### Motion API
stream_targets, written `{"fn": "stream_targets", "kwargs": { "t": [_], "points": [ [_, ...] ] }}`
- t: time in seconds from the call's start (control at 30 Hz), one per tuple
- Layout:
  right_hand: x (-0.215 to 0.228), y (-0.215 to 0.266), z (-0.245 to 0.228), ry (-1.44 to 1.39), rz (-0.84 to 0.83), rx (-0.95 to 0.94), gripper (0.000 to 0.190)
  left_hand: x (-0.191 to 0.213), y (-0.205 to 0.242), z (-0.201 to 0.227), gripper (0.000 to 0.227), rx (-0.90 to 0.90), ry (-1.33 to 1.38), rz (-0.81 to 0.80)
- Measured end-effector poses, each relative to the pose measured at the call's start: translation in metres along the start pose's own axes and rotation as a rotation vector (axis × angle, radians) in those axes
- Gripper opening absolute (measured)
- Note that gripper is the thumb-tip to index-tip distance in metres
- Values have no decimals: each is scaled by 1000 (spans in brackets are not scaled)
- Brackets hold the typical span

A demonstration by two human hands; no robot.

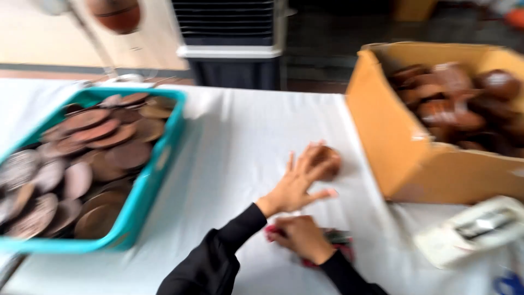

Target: Polishing and cleaning wooden circular lids with a cloth.

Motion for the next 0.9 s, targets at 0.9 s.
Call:
{"fn": "stream_targets", "kwargs": {
  "t": [0.9],
  "points": [
    [0,-3,8,150,76,-168,26,277,237,-115,43,496,-793,339]
  ]
}}
Point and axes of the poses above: each hand's wrist, its own y-axis away from the middle knuckle, its own x-axis out of the back of the hand, z = x × y, the point moved 8 cm from there along -y, towards the middle knuckle, and after that the axes turned 6 degrees about -z, right-handed, at the moved point
